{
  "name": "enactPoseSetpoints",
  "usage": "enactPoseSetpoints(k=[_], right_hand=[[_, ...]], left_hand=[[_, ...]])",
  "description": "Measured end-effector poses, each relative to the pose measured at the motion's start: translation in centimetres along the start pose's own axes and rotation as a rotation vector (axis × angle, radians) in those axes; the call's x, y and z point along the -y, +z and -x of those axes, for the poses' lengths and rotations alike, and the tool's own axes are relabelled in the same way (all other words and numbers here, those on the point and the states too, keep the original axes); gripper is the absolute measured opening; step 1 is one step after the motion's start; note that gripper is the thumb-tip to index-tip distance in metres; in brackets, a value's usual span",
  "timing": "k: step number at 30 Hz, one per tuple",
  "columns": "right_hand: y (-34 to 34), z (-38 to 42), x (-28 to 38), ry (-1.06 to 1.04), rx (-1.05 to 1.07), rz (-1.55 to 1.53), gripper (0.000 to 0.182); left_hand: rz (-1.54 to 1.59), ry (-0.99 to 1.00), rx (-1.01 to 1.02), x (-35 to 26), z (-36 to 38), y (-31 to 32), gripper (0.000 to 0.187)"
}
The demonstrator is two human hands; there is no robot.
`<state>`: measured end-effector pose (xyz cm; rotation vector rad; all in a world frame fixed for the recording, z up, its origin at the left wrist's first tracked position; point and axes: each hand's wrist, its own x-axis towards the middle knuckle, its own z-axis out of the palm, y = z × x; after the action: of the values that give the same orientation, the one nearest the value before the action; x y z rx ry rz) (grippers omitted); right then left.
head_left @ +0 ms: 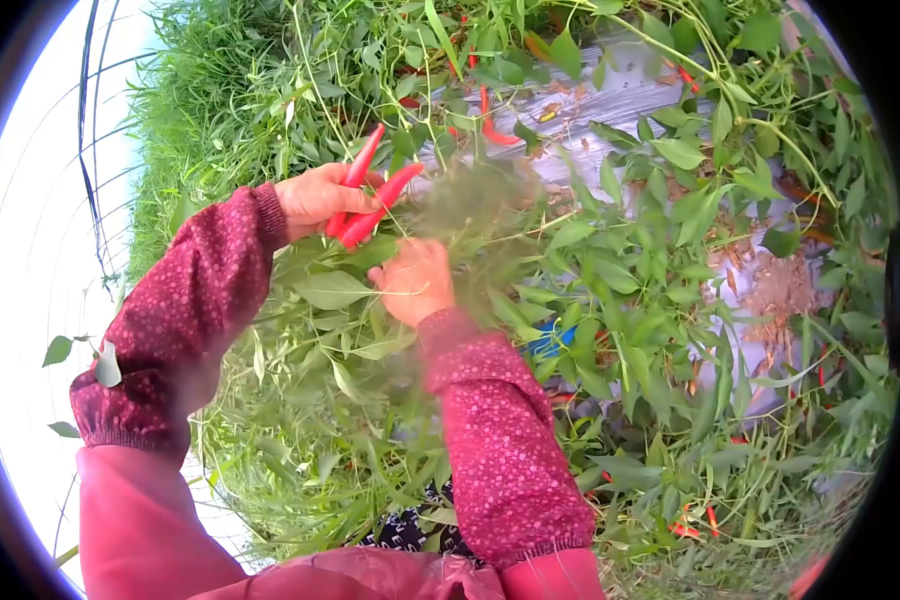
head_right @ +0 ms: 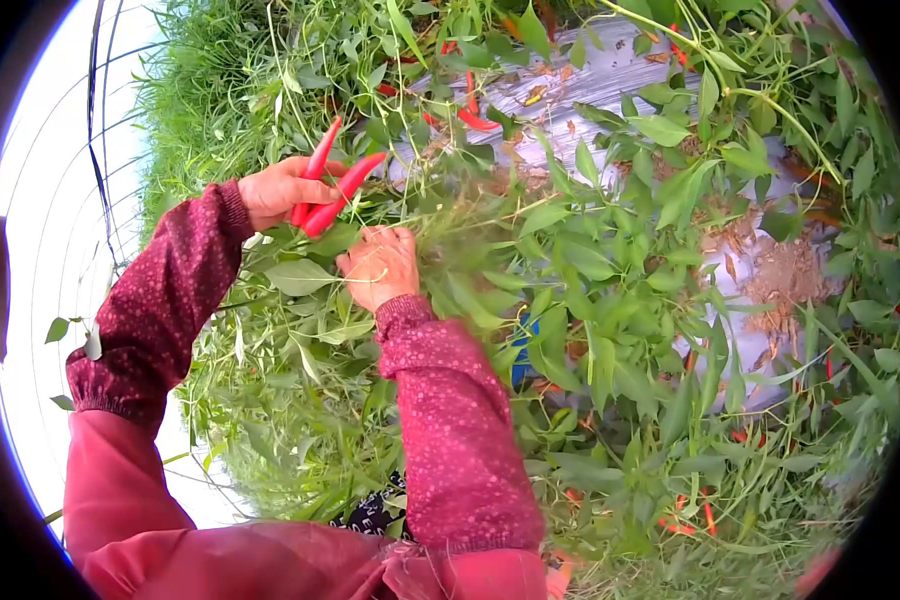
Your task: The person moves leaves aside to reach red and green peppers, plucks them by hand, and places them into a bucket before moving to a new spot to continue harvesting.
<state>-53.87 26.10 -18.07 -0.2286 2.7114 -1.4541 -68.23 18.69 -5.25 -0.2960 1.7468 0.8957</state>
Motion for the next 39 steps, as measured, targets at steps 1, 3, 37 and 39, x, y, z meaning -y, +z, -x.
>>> enactPoseSetpoints(k=[1, 3, 37, 39], right_hand=[[-0.3, -0.1, 0.0, 0.006, -0.003, 0.005, 0.021], [-0.7, -0.1, 0.0, 0.036, 0.116, -0.097, 0.023], [3.4, 1.8, 0.5, 0.177, -0.202, -1.159, 0.034], [1.8, 0.7, 0.4, 0.064, -0.096, -0.297, 0.032]], left_hand=[[0.078, 0.074, 0.011, -0.1, 0.3, -0.1, 0.046], [0.059, 0.057, 0.097, -1.3, 1.7, 0.0, 0.047], [-2.047, -0.171, -0.153, -5.5, -29.5, 5.9, 0.031], [-2.028, -0.207, -0.121, -5.9, -27.3, 4.9, 0.031]])
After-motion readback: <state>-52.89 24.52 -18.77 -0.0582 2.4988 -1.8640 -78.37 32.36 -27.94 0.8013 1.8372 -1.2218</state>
